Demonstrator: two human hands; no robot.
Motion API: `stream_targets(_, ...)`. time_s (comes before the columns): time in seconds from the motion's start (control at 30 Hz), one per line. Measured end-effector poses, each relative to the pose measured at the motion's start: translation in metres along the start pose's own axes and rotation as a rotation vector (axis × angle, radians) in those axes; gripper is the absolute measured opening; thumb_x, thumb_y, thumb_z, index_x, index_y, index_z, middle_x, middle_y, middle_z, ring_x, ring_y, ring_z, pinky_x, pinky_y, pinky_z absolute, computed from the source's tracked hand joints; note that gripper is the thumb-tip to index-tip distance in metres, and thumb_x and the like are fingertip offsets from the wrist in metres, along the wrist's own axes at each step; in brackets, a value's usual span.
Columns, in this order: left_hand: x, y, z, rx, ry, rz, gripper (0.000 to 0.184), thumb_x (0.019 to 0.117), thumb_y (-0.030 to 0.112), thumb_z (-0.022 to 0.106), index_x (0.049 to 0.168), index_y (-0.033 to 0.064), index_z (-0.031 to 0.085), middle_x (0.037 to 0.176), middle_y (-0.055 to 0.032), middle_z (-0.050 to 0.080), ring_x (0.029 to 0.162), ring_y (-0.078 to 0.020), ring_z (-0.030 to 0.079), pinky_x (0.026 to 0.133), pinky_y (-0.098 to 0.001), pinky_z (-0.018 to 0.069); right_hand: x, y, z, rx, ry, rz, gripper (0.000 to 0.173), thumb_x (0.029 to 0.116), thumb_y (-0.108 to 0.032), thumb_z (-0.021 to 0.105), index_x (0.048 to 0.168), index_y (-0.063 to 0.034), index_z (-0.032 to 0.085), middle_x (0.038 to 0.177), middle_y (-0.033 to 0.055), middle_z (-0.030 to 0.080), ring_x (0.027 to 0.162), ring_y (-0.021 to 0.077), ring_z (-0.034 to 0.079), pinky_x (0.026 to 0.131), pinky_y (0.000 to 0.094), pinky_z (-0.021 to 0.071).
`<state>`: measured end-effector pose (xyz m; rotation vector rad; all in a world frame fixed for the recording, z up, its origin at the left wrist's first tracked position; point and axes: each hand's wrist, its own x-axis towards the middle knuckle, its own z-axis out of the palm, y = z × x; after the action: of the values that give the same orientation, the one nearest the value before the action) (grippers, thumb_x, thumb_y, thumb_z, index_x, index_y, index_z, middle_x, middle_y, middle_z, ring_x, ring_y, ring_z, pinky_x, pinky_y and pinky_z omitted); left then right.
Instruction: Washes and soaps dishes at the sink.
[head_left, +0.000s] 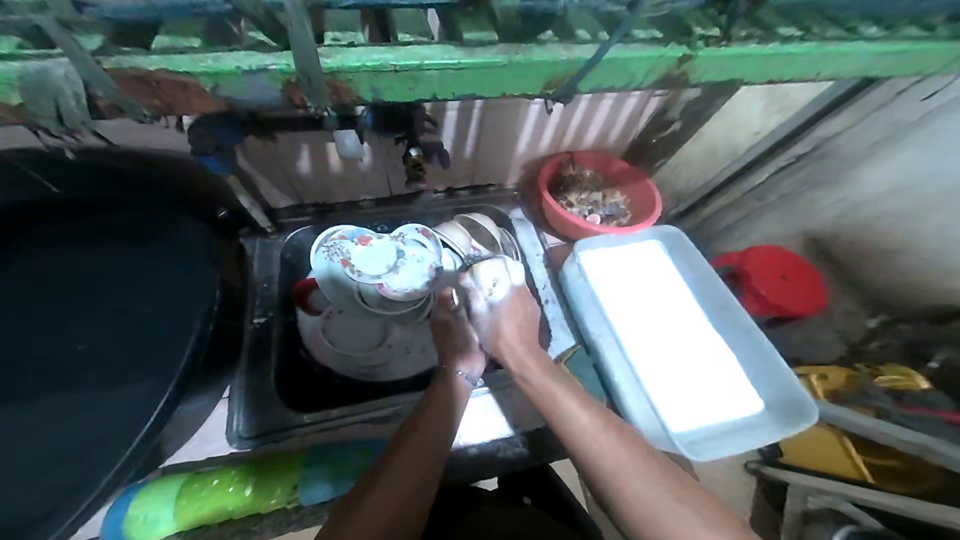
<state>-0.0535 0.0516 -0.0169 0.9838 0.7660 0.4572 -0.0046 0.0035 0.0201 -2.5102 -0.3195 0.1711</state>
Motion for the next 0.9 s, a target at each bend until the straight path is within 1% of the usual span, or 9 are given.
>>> stream_targets(0.13,-0.003,0.004,-0.005,-0.028,-0.021,-0.015,0.027,0.1015,0.007,0.058,0.128,0.0027,0.06,0.115,-0.0143,0.068,0.105,-0.0216,0.069,0.092,-0.0427,0.0592,0.029,0.017,-0.002,0.054,-0.017,0.184,0.07,0.1006,-0.065,0.045,0.127,-0.0032,0.063,0.109,0.0234,0.07,0.104,0.0422,0.069,0.088,0.0647,0.0531)
stream_targets(0.3,0.0,0.004,-0.008,-0.021,0.018,-0.088,0.026,0.1077,0.019,0.052,0.13,0.008,0.059,0.117,-0.0095,0.066,0.106,-0.0181,0.066,0.091,-0.0401,0.0569,0.0,0.0,0.005,-0.04,-0.014,0.057,0.063,0.0984,-0.061,0.055,0.127,-0.006,0.065,0.103,0.0229,0.072,0.096,0.0425,0.071,0.079,0.0635,0.0552)
stream_targets(0.4,0.001,0.008,-0.022,-0.109,-0.035,-0.047,0.028,0.1056,0.011,0.055,0.132,0.0039,0.058,0.123,-0.0121,0.066,0.111,-0.0204,0.066,0.096,-0.0419,0.0569,0.042,0.041,0.001,0.389,-0.081,0.166,0.062,0.0998,-0.061,0.054,0.132,-0.0093,0.062,0.111,0.0189,0.07,0.102,0.0344,0.069,0.086,0.0597,0.055)
stream_targets(0.47,0.006,0.006,-0.026,-0.129,-0.037,-0.015,0.026,0.1069,0.013,0.052,0.13,0.0032,0.059,0.121,-0.0116,0.066,0.11,-0.0198,0.066,0.096,-0.0417,0.0566,0.051,0.059,-0.012,0.765,-0.379,0.191,0.06,0.1021,-0.061,0.05,0.144,-0.0178,0.051,0.121,0.0095,0.068,0.106,0.0209,0.068,0.089,0.0464,0.0579)
stream_targets(0.57,0.026,-0.008,-0.029,0.072,-0.139,0.007,0.041,0.1115,0.029,0.041,0.146,0.0112,0.054,0.14,-0.0098,0.061,0.126,-0.0209,0.06,0.104,-0.0457,0.0521,0.038,0.054,-0.023,0.969,-0.532,0.134,0.05,0.0933,-0.03,0.071,0.135,-0.0089,0.055,0.107,0.0109,0.072,0.092,0.0208,0.072,0.08,0.0418,0.0629)
stream_targets(0.63,0.031,-0.007,-0.026,0.137,-0.3,-0.09,0.055,0.1109,0.05,0.03,0.155,0.0204,0.043,0.141,-0.0082,0.059,0.124,-0.0232,0.06,0.097,-0.0498,0.0544,0.028,0.04,-0.021,0.644,-0.429,-0.055,0.041,0.087,-0.021,0.079,0.122,-0.0045,0.065,0.099,0.0105,0.073,0.087,0.0198,0.071,0.08,0.0421,0.0616)
stream_targets(0.7,0.033,0.009,-0.025,-0.01,-0.453,-0.192,0.064,0.1058,0.066,0.025,0.142,0.0209,0.053,0.124,-0.0056,0.067,0.11,-0.0191,0.066,0.09,-0.0445,0.0576,0.013,0.028,-0.012,0.261,-0.362,-0.334,0.043,0.0879,-0.027,0.079,0.123,-0.0057,0.067,0.111,0.0127,0.072,0.1,0.0265,0.071,0.089,0.0533,0.0584)
stream_targets(0.8,0.037,0.034,-0.032,-0.317,-0.536,-0.341,0.053,0.1057,0.055,0.035,0.109,0.0129,0.067,0.088,-0.0059,0.073,0.077,-0.0142,0.072,0.067,-0.0336,0.0617,-0.012,0.021,-0.016,-0.114,-0.383,-0.695,0.031,0.0941,-0.026,0.072,0.122,-0.0128,0.069,0.12,0.0123,0.069,0.107,0.0307,0.069,0.087,0.0558,0.0582)
stream_targets(0.9,0.029,0.03,-0.038,-0.262,-0.397,-0.297,0.04,0.1075,0.041,0.042,0.124,0.0105,0.062,0.104,-0.0088,0.071,0.092,-0.0192,0.071,0.079,-0.0402,0.0612,-0.007,0.04,-0.027,-0.354,-0.334,-0.738,0.026,0.0905,-0.02,0.074,0.115,-0.0133,0.073,0.108,0.0167,0.072,0.098,0.0381,0.07,0.082,0.0602,0.057)
